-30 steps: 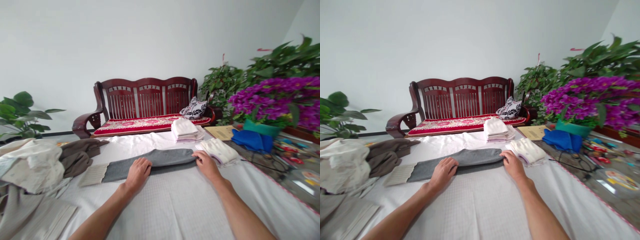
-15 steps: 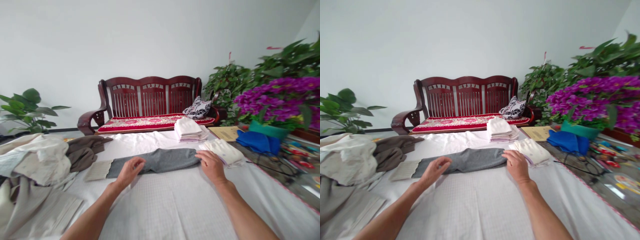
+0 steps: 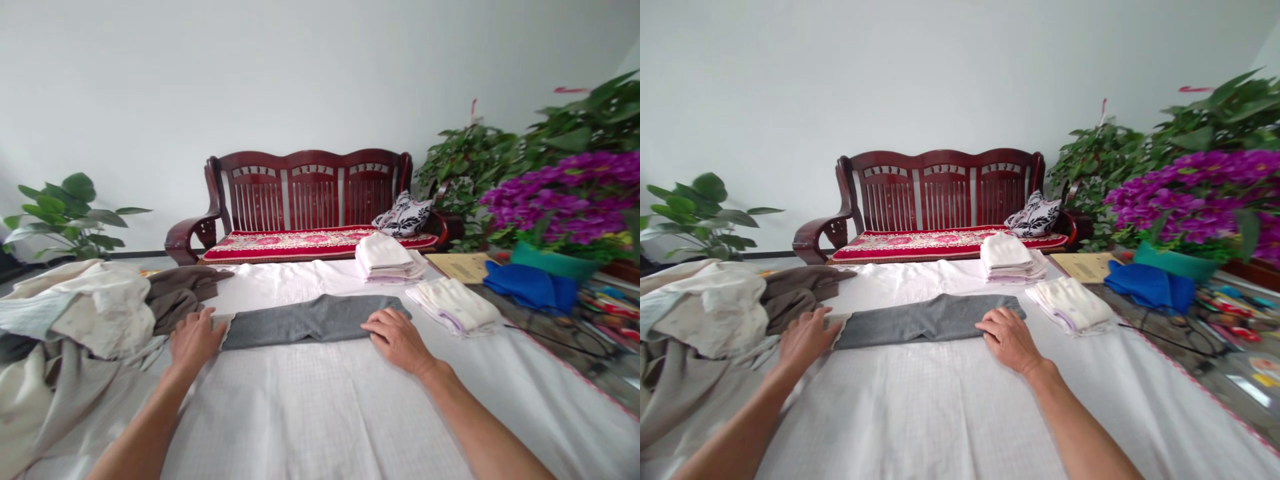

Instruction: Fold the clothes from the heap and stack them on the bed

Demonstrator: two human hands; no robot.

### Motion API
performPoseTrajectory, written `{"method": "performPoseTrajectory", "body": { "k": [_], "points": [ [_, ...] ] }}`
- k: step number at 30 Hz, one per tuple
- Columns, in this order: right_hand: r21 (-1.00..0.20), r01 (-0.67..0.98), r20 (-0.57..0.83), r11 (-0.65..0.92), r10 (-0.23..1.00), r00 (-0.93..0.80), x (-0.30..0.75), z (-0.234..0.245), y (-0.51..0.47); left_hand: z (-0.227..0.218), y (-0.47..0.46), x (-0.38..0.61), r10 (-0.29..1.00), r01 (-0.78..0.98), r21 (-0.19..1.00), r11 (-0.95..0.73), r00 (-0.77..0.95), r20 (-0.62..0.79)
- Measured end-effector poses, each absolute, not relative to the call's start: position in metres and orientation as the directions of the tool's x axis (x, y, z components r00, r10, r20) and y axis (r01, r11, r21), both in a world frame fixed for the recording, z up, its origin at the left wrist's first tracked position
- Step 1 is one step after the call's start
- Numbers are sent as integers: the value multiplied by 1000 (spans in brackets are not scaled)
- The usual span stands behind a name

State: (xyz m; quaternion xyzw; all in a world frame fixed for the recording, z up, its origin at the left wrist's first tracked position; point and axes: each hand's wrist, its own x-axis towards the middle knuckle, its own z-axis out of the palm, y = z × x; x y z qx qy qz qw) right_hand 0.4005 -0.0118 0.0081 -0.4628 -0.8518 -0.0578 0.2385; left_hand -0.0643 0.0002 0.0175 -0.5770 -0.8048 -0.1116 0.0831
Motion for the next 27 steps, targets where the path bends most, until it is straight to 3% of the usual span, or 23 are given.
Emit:
{"method": "performPoseTrajectory", "body": {
  "k": [6, 16, 20, 24, 27],
  "points": [
    [-148, 810, 458, 567, 765, -452, 409, -1, -6, 13, 4, -73, 895, 923, 144, 356, -381, 231],
    [-219, 763, 504, 608, 740, -446, 425, -1, -6, -3, 14, -94, 911, 976, 94, 195, -216, 350],
    [-266, 792, 600, 550, 737, -311, 433, 0, -9, 0, 10, -84, 882, 981, 105, 162, -192, 430],
    [-208, 849, 624, 485, 734, -267, 436, 0, -5, 4, 3, -39, 855, 953, 239, -188, 39, 517],
    [-86, 877, 521, 472, 772, -364, 434, -7, -3, 6, -8, 8, 837, 818, 288, -498, 368, 405]
  ]
}}
